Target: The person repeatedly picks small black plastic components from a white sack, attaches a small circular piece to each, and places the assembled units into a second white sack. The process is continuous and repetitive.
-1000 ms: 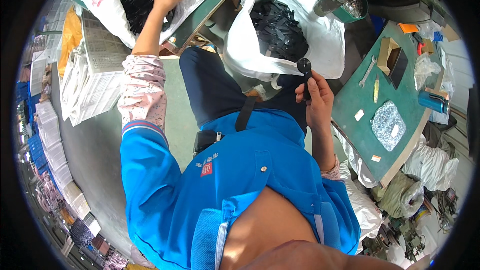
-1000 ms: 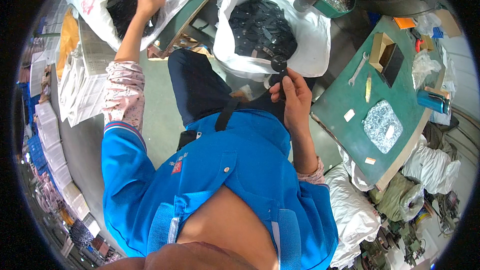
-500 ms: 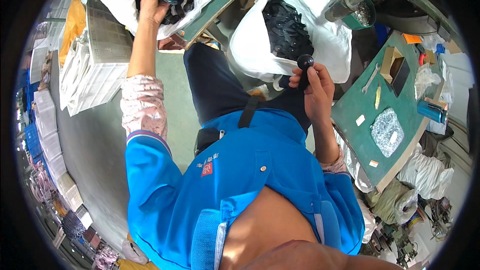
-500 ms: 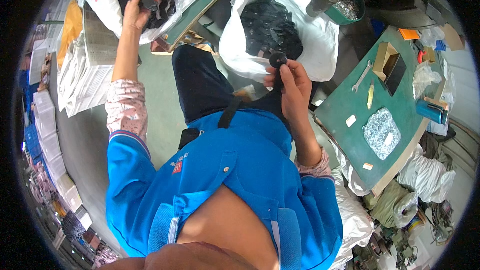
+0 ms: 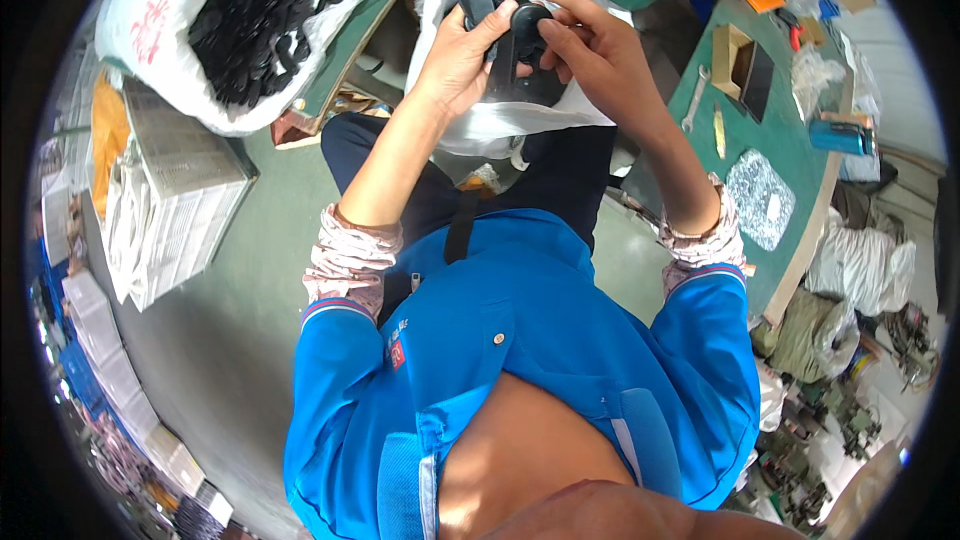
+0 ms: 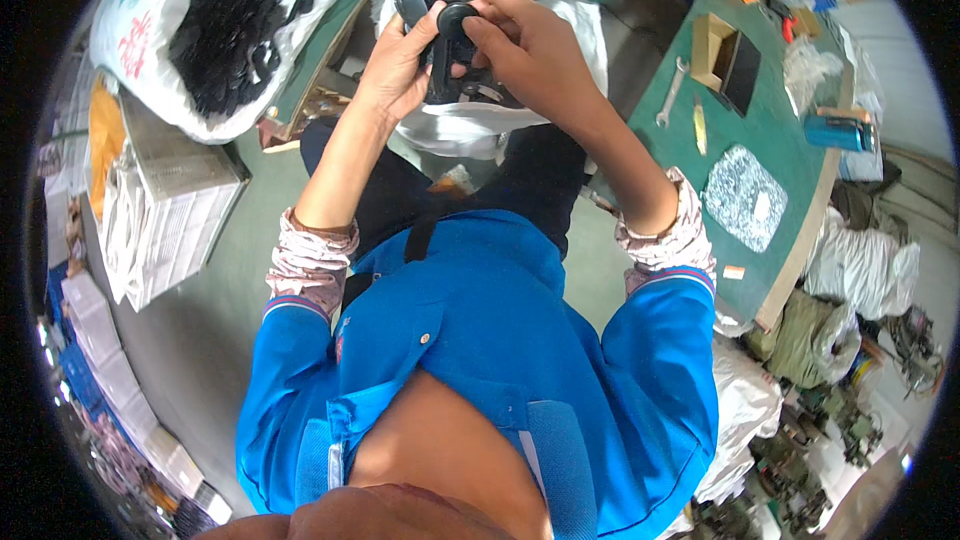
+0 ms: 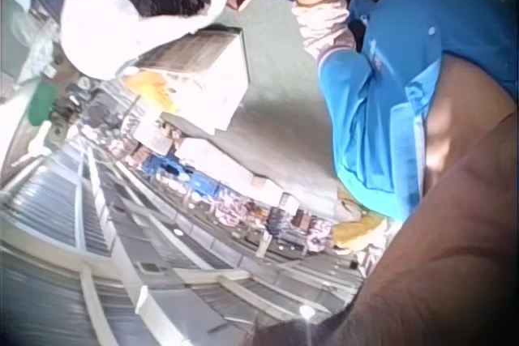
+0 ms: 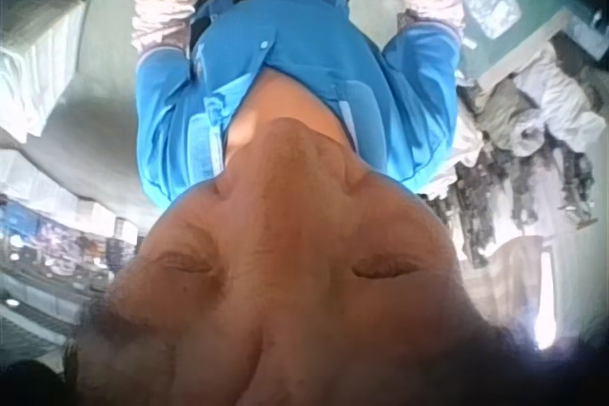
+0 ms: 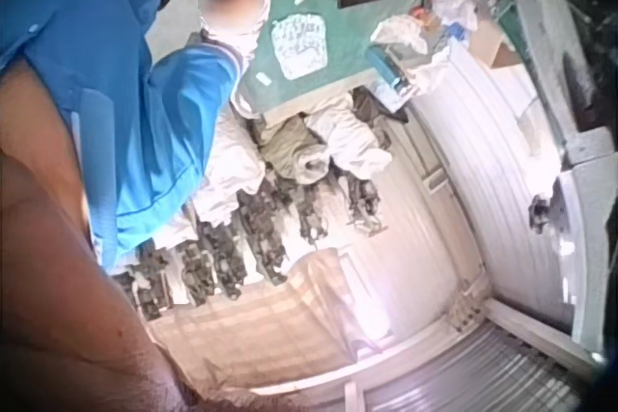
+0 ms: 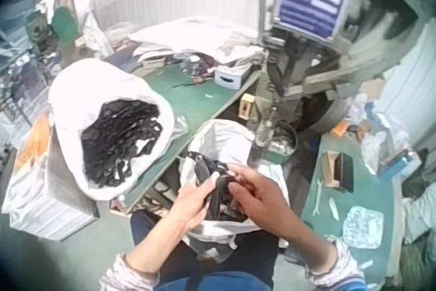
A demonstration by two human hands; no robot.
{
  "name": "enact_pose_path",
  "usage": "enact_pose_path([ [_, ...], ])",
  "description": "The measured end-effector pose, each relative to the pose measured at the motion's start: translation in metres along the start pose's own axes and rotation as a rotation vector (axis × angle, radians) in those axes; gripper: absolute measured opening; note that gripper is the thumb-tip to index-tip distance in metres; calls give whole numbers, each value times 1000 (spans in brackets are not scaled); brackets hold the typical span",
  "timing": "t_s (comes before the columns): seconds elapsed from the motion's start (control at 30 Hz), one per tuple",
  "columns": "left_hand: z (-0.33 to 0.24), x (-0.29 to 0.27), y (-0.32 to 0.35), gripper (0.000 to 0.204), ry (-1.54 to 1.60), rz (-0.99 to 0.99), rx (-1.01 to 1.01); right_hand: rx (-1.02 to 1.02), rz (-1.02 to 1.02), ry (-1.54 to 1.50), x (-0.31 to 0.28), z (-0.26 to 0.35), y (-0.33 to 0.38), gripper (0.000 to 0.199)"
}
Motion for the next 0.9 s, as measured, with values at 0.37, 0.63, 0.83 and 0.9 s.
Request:
enact_pose_path([
  [0.37, 13, 27, 1, 24, 71, 30, -63, 18, -40, 113, -41, -24, 5, 22],
  [0.63, 7, 21, 2, 25, 52, 97, 40, 111, 40, -152, -32, -32, 1, 24],
  [0.83, 8, 13, 0, 23, 53, -66, 169, 5, -92, -72, -36, -29, 5, 27],
  [0.9, 6, 11, -2, 26, 92, -59, 161, -13, -111, -77, -43, -28, 6, 28],
])
Point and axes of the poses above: each hand's wrist, its own y-axis away from the middle knuckle, its own x-axis out of the palm, z = x × y, the point moved 7 cm from there along -y, towards the middle knuckle
